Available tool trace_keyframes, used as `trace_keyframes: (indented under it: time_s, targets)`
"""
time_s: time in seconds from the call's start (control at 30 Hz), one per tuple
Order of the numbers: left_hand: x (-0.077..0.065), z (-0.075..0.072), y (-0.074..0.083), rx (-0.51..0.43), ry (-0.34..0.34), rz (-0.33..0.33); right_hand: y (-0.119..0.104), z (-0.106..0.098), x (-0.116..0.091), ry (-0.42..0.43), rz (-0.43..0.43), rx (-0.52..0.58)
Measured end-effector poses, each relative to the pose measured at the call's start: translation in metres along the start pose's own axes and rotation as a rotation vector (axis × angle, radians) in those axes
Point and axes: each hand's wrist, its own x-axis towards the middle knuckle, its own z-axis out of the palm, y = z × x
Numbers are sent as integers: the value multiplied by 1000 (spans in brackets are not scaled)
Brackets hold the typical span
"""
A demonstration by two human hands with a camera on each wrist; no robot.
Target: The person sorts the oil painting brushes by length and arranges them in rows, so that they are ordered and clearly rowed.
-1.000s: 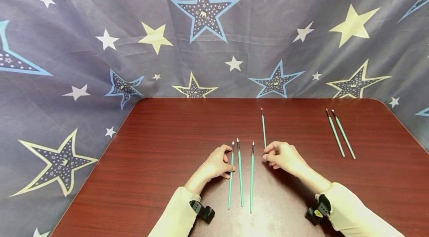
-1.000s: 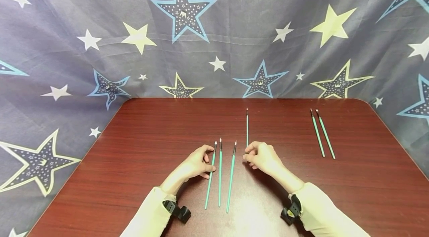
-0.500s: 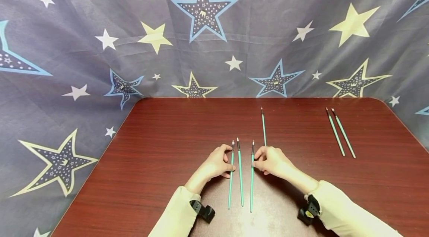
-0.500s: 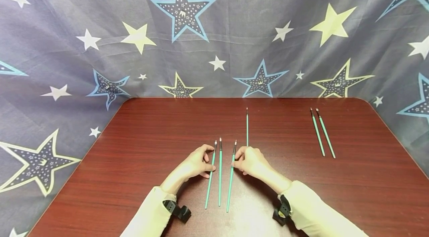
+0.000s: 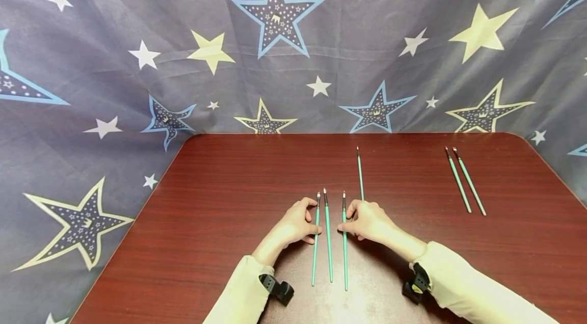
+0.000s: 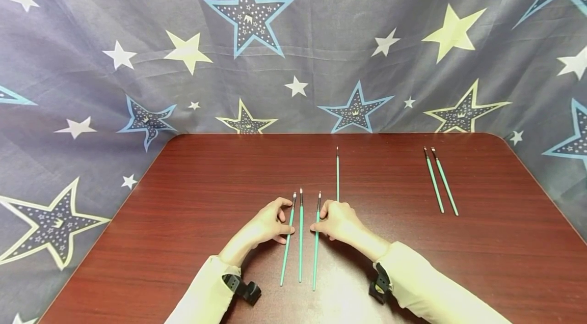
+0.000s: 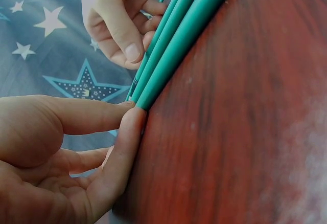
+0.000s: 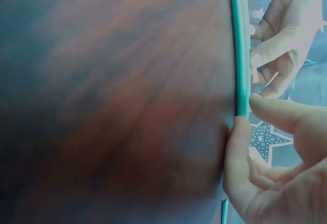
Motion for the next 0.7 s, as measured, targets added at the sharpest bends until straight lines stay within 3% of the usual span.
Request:
trace_keyframes:
  time_s: [0.7]
  targets:
    - [0,0,-1,-6,0,12,-1,1,0,9,14,12]
